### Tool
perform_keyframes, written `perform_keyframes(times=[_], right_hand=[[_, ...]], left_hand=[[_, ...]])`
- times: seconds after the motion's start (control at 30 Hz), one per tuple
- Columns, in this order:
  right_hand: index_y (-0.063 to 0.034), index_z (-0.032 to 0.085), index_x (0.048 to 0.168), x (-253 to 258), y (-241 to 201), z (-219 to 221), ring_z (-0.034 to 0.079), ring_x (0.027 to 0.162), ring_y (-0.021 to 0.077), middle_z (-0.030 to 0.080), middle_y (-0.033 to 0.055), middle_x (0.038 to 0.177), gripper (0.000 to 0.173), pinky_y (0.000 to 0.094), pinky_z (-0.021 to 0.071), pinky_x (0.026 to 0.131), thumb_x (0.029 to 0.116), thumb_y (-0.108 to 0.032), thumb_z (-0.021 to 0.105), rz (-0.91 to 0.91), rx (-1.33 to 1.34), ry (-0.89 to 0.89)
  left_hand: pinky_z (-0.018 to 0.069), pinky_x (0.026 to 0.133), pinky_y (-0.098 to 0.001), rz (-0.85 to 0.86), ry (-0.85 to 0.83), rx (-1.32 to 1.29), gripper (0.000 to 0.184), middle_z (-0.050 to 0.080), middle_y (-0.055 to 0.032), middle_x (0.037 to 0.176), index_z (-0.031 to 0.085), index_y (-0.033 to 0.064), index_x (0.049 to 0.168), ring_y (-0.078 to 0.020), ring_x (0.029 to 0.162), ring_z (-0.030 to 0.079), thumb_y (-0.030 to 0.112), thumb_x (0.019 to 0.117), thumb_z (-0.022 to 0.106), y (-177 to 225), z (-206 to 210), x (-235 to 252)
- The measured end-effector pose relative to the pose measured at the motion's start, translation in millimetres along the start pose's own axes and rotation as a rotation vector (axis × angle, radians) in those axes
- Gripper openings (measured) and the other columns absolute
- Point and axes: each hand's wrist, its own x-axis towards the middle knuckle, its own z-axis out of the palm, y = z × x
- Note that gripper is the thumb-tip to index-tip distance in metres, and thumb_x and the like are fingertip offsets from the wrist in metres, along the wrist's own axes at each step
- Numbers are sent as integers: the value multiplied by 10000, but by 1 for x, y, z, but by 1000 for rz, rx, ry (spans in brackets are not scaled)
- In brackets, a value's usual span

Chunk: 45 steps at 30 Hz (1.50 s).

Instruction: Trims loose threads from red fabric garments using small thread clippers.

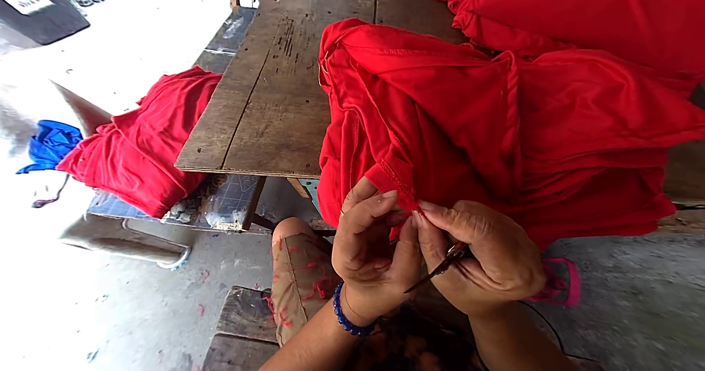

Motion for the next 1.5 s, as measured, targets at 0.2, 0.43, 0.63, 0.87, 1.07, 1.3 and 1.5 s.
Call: perform_keyframes(times=[0.2, 0.43, 0.63, 0.87, 1.07, 1.3, 1.5], right_hand=[[0, 692, 986, 10, -1, -7, 591, 696, 2, 642, 21, 750, 125, 117, 481, 652, 940, -115, 708, 77, 110, -116], [-24, 625, 1106, 3, 19, -27, 579, 790, -59, 632, -28, 897, 271, 95, 504, 705, 985, -253, 705, 293, 188, -249], [-12, 681, 982, -4, 24, -25, 596, 758, -2, 649, 22, 806, 283, 140, 486, 687, 997, -294, 687, 216, 13, -283], [-7, 668, 975, -2, 16, -16, 594, 741, 35, 635, 47, 788, 286, 164, 476, 675, 1013, -291, 666, 178, -74, -258], [-4, 660, 949, -3, 9, -11, 579, 716, 63, 604, 54, 753, 282, 180, 460, 657, 1038, -268, 622, 142, -135, -227], [11, 678, 996, -11, 13, -15, 603, 775, 5, 659, 48, 812, 278, 135, 487, 714, 1014, -267, 666, 211, -34, -239], [6, 659, 1022, -7, 14, -15, 588, 798, -55, 656, 5, 839, 264, 97, 489, 734, 1019, -257, 656, 254, 79, -236]], left_hand=[[562, 942, -229, 68, -10, 205, 193, 610, 12, 1343, 743, 92, 1116, -55, 1108, 633, 37, 932, 722, -6, -6, 6], [570, 977, -297, -100, 100, -25, 88, 648, -23, 1350, 736, 154, 1038, -142, 1253, 616, 114, 965, 709, -10, -10, 13], [559, 973, -267, -73, 106, -68, 109, 653, 18, 1333, 736, 182, 1036, -94, 1203, 629, 126, 944, 735, -13, -11, 11], [550, 982, -251, -32, 78, -97, 137, 643, 29, 1355, 744, 173, 1049, -76, 1188, 632, 99, 933, 744, -12, -9, 8], [563, 958, -248, -28, 83, -91, 155, 639, 18, 1364, 743, 158, 1061, -75, 1167, 643, 76, 929, 744, -10, -7, 6], [589, 923, -266, -98, 128, -139, 129, 638, 5, 1366, 714, 178, 1084, -94, 1161, 660, 126, 967, 704, -6, -8, 5], [578, 951, -297, -123, 134, -264, 118, 656, -28, 1333, 665, 185, 1117, -137, 1191, 654, 200, 1000, 662, -3, -8, 6]])
